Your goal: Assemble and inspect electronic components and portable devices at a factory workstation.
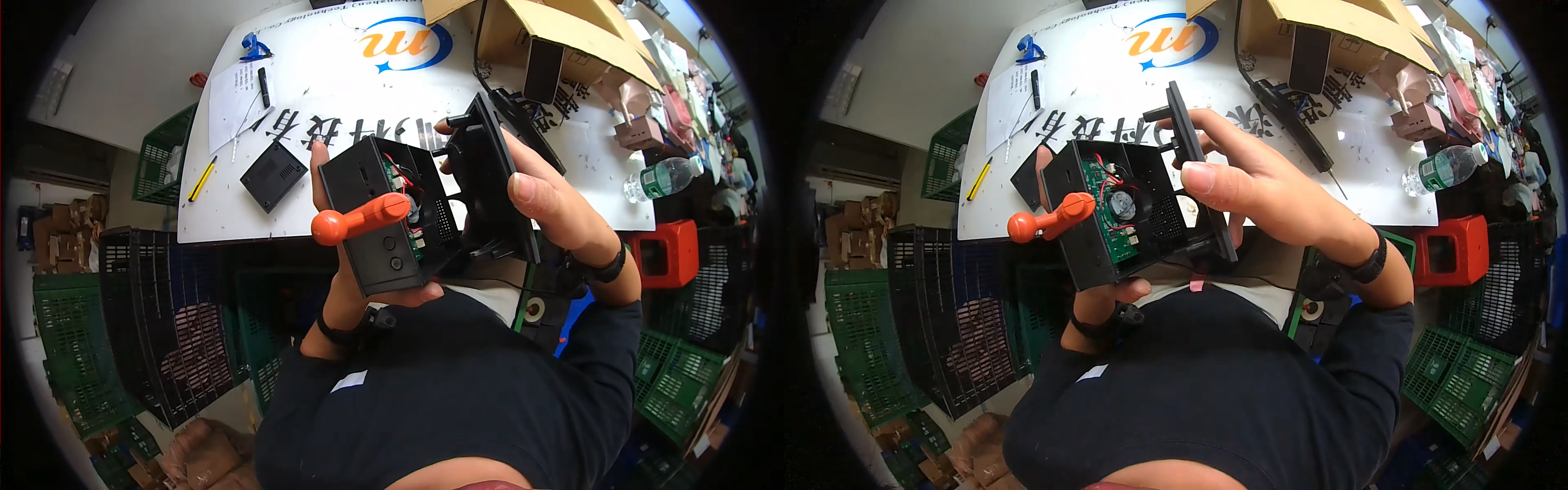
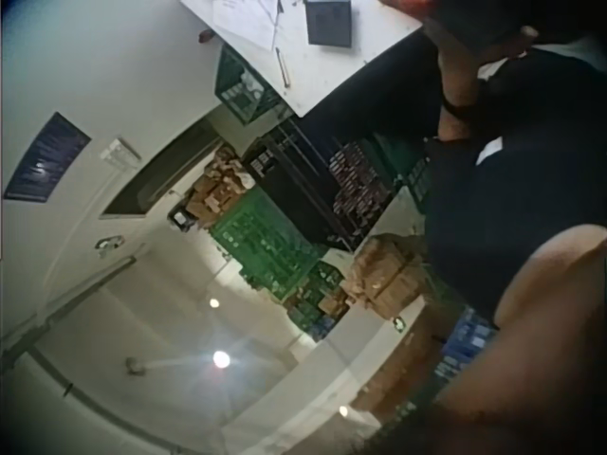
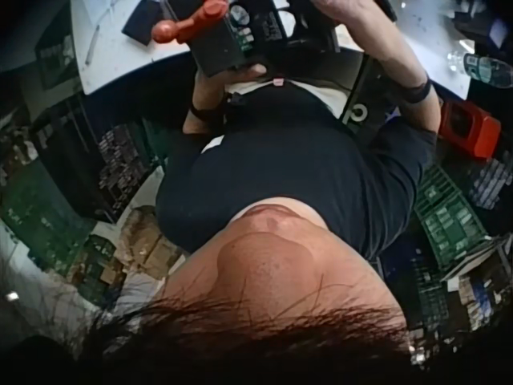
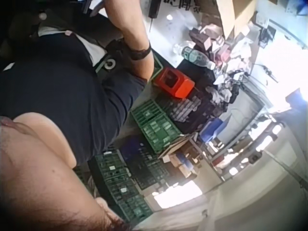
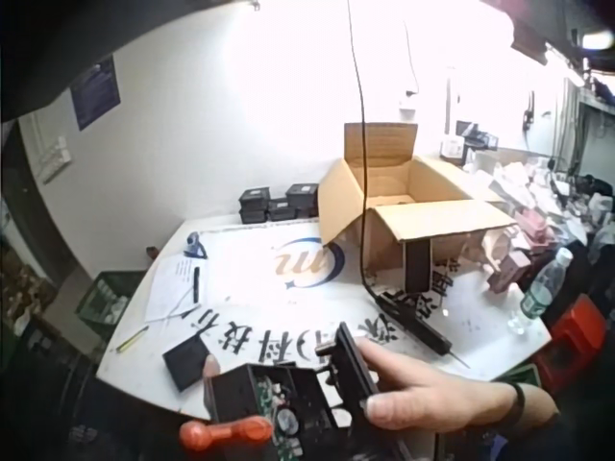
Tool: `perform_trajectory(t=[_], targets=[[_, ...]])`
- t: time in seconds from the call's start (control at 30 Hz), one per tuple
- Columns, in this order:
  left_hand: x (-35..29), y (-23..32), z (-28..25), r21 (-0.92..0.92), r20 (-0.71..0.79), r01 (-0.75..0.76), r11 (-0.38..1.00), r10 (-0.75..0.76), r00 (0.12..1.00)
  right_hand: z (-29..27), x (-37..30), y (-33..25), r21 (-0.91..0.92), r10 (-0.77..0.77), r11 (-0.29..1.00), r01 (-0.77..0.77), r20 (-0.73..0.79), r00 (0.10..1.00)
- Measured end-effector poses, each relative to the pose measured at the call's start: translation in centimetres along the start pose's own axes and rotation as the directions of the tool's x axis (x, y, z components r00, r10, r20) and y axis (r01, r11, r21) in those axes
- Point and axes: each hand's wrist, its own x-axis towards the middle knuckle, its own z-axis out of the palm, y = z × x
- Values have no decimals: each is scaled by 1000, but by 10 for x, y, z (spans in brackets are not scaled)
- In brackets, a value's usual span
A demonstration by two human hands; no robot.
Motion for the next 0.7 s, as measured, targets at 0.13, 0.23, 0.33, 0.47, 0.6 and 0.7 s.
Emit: perform_trajectory(t=[0.13, 0.23, 0.33, 0.47, 0.6, 0.7], targets=[[33, 19, 19, -208, -103, -325, 922, 310, 945, 3, 0, 0, 4, -38, 999, 38, -40, 998], [35, 33, 23, -215, -100, -160, 964, 141, 985, -1, 0, 2, 18, -3, 1000, 3, -6, 1000], [34, 23, 17, -151, -83, -136, 979, 124, 989, -1, -2, 2, 26, 15, 1000, -15, -4, 1000], [31, 10, 5, -10, -8, -247, 969, 246, 969, 0, -3, -1, -25, 82, 996, -82, -11, 997], [30, 14, 8, -24, 30, -207, 978, 208, 978, 7, -3, -5, -111, 141, 983, -145, -47, 989], [32, 19, 17, -102, 6, -173, 980, 175, 985, 15, -1, 5, -135, 94, 985, -103, -77, 993]])
